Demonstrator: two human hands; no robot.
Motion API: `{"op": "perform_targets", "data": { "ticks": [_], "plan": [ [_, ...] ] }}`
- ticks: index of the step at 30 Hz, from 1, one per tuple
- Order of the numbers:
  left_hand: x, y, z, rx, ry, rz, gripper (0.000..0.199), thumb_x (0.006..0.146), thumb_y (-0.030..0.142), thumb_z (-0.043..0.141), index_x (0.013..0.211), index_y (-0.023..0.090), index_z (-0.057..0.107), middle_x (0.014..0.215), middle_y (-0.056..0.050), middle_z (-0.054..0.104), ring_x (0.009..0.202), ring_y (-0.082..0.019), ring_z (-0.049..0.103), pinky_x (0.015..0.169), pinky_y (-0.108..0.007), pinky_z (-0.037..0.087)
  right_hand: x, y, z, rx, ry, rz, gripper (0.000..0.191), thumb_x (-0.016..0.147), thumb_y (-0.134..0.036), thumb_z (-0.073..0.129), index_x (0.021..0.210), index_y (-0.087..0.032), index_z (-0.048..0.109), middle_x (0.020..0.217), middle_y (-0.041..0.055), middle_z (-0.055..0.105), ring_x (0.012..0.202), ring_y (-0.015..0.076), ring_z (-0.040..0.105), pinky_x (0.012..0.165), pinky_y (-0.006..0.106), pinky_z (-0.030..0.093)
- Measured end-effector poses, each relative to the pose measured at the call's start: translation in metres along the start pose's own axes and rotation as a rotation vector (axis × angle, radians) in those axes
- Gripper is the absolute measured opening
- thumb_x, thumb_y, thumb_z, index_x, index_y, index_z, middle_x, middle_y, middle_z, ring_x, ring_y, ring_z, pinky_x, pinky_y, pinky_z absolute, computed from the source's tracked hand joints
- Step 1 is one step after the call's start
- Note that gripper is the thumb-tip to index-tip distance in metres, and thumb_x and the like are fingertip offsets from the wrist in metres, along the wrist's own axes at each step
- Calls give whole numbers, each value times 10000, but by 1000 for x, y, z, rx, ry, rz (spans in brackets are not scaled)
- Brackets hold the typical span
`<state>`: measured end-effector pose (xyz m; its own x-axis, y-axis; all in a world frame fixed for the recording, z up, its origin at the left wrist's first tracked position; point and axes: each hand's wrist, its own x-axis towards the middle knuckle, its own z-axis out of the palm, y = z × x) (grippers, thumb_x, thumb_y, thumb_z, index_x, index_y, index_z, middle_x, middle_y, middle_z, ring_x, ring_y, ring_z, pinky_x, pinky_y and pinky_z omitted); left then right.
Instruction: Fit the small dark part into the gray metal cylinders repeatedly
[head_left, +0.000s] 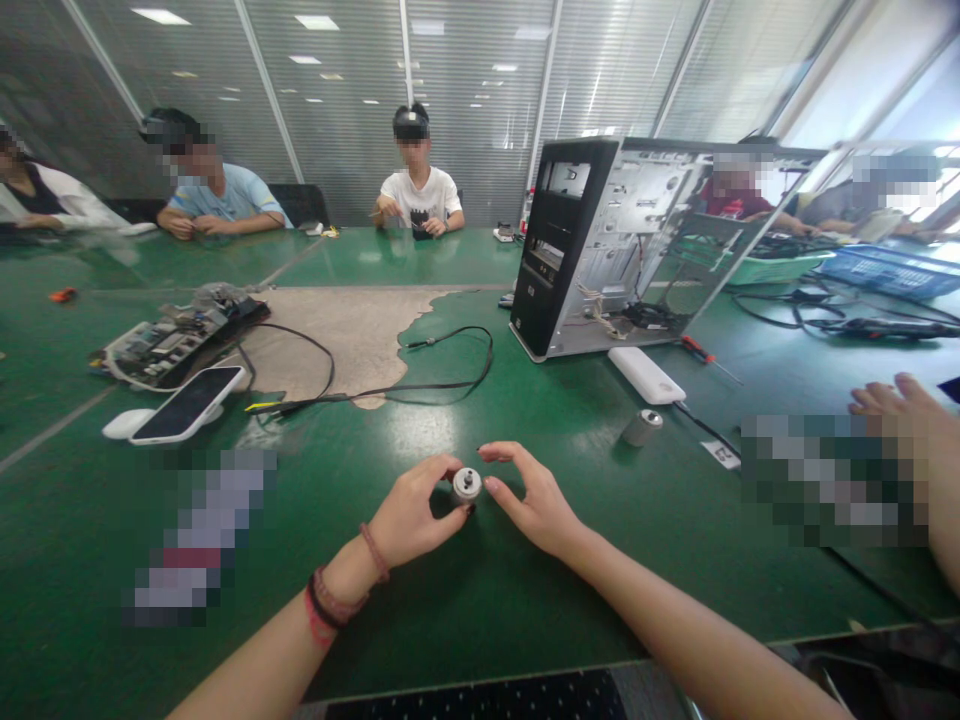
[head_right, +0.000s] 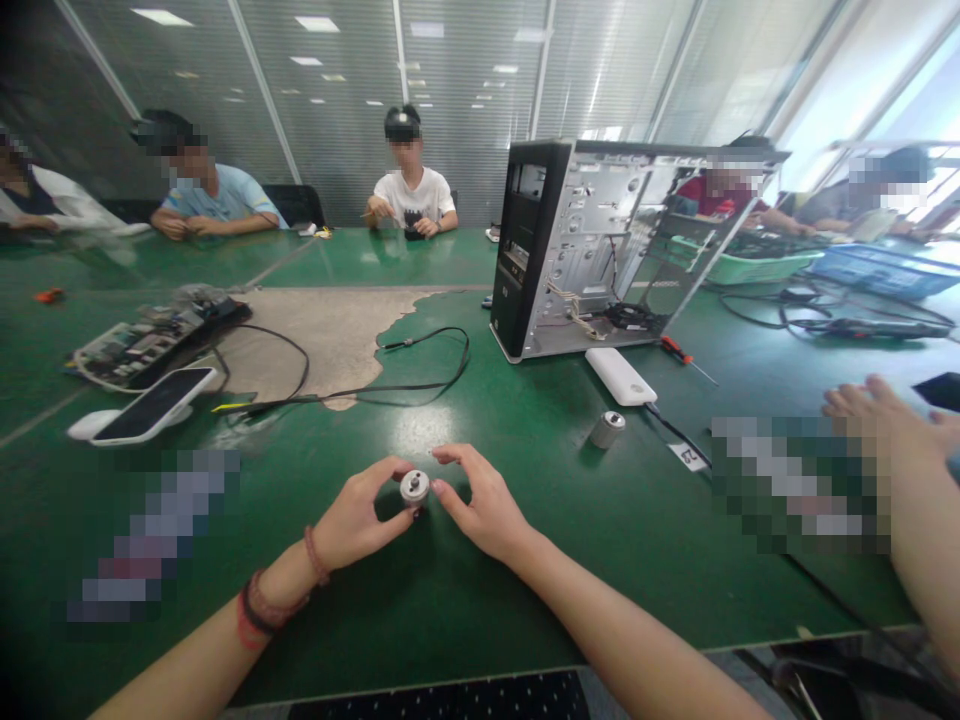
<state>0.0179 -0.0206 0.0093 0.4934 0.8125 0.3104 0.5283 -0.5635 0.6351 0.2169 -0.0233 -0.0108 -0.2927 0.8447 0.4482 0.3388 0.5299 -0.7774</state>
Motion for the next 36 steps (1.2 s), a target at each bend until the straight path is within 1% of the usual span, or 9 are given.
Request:
{"op": "perform_targets", "data": {
  "ticks": [5, 10, 15, 25, 32, 36],
  "plan": [
    [1, -3, 3, 3, -75, -11, 249, 732, 175, 588, 974, 199, 532, 918, -25, 610, 838, -182, 580, 787, -308, 468, 1, 0, -1, 24, 9, -33, 229, 893, -239, 439, 1095, -233, 546, 1054, 78, 603, 1029, 213, 549, 918, 384, 425],
    [2, -6, 4, 17, -96, -24, 287, 726, 167, 594, 1005, 205, 536, 947, -25, 626, 872, -192, 592, 819, -317, 463, 1, -3, 0, 28, 0, -53, 229, 885, -190, 421, 1062, -239, 557, 1031, 75, 600, 1017, 210, 551, 910, 379, 428],
    [4, -5, 3, 8, -119, -54, 270, 739, 178, 593, 1002, 205, 543, 948, -22, 635, 878, -193, 598, 812, -312, 464, 2, -5, 1, 16, -19, -61, 227, 874, -164, 429, 1049, -232, 557, 1024, 75, 600, 1002, 205, 554, 899, 368, 431],
    [5, -6, 3, -20, -99, -47, 261, 742, 163, 591, 996, 190, 541, 942, -28, 612, 869, -183, 592, 801, -299, 465, 4, -7, 6, 8, -15, -74, 177, 874, -213, 476, 1029, -228, 560, 998, 74, 616, 982, 204, 564, 882, 356, 438],
    [4, -6, 2, -25, -103, -44, 236, 747, 179, 591, 978, 178, 542, 925, -30, 604, 849, -175, 585, 784, -281, 454, 7, -3, 15, -2, 6, -133, 158, 846, -193, 525, 997, -215, 565, 980, 69, 613, 966, 196, 564, 864, 352, 455],
    [5, -5, 2, -24, -108, -49, 220, 758, 182, 577, 976, 178, 544, 914, -29, 600, 838, -174, 581, 773, -280, 452, 8, -5, 17, -10, 11, -138, 132, 846, -172, 520, 958, -216, 574, 976, 65, 612, 963, 190, 565, 857, 346, 457]
  ]
}}
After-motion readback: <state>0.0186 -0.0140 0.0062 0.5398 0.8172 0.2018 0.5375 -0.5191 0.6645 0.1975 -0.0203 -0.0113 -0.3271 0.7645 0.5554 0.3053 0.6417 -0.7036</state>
